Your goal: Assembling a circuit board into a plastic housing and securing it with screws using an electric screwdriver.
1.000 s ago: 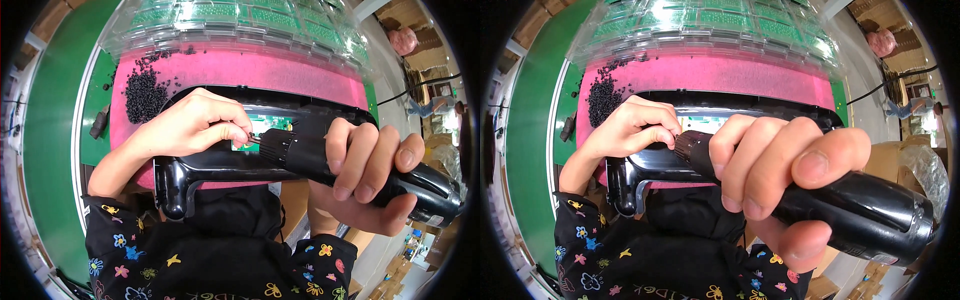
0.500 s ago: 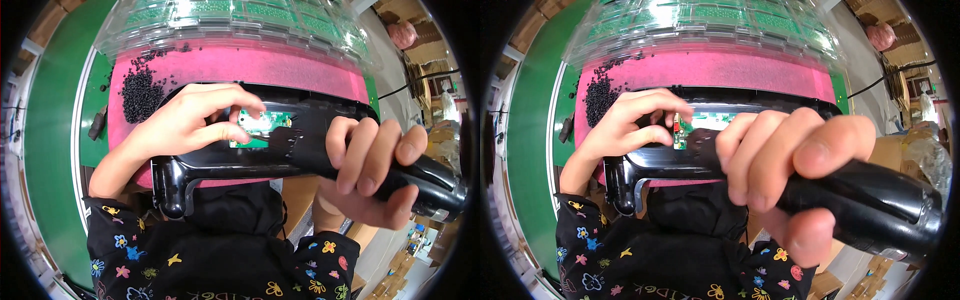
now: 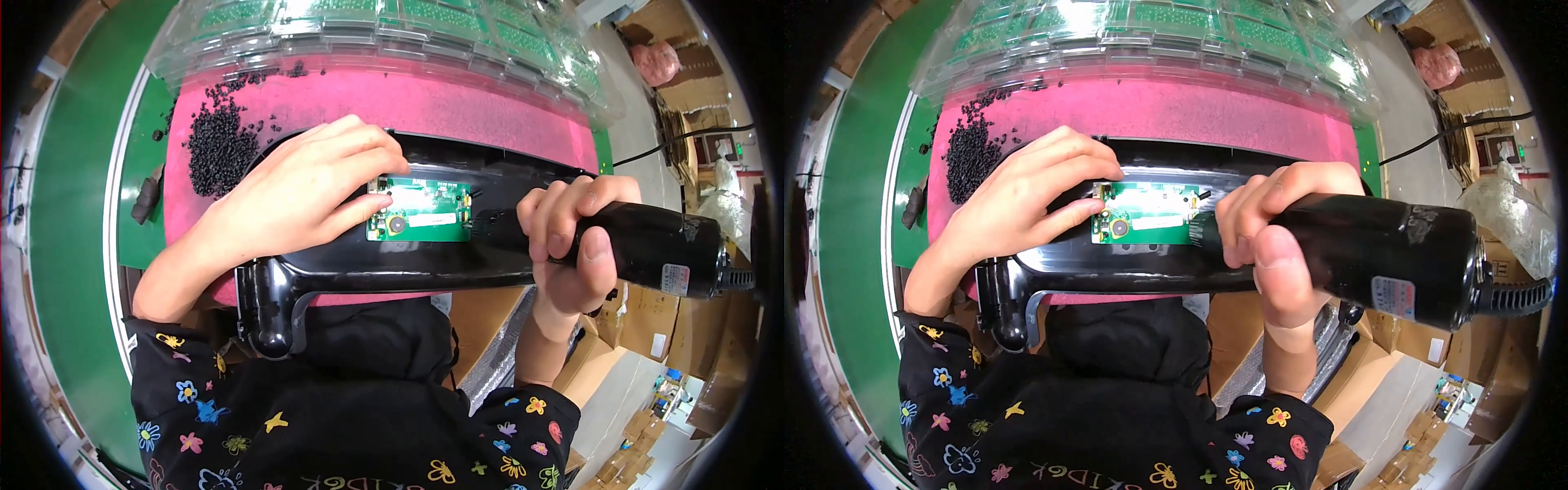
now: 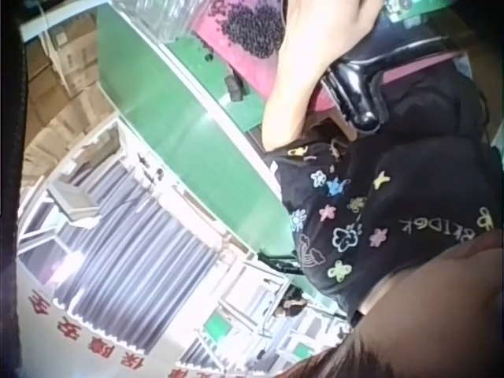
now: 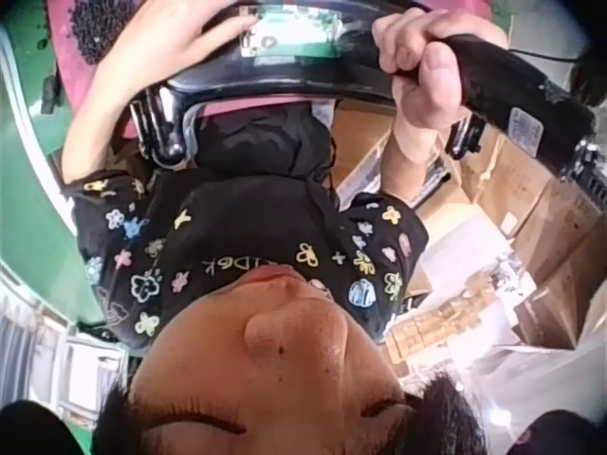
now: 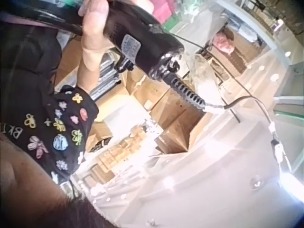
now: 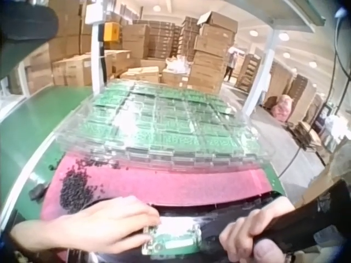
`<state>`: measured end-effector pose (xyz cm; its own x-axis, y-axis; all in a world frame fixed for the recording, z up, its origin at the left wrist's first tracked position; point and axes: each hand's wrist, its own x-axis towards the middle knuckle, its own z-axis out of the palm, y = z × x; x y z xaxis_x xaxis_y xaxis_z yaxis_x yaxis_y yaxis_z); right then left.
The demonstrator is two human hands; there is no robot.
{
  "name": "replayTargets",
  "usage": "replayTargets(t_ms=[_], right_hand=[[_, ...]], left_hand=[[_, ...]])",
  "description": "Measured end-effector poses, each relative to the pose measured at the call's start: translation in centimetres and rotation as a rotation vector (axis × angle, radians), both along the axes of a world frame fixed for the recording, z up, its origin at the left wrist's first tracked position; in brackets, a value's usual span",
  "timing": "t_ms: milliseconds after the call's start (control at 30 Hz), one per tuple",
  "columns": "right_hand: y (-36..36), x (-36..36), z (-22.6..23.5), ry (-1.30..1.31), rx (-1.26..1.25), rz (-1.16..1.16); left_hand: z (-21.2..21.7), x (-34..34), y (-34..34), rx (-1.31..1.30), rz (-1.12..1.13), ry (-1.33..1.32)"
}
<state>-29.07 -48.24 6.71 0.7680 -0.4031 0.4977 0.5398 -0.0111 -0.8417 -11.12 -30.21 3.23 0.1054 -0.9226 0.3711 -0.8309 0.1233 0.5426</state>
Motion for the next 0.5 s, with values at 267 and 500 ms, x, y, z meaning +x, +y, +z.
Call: replayTargets(t_ms=[267,500], right_hand=[[-0.4,1.1,-0.6,0.106,-0.074,0.015],[-0.7,0.7,0.4,0.219,-0.031,-0.001]], left_hand=[[0.7,-0.1,-0.1,-0.005,-0.003,-0.008],[1.8,-0.1,-0.2,-0.159,0.09,0.038]])
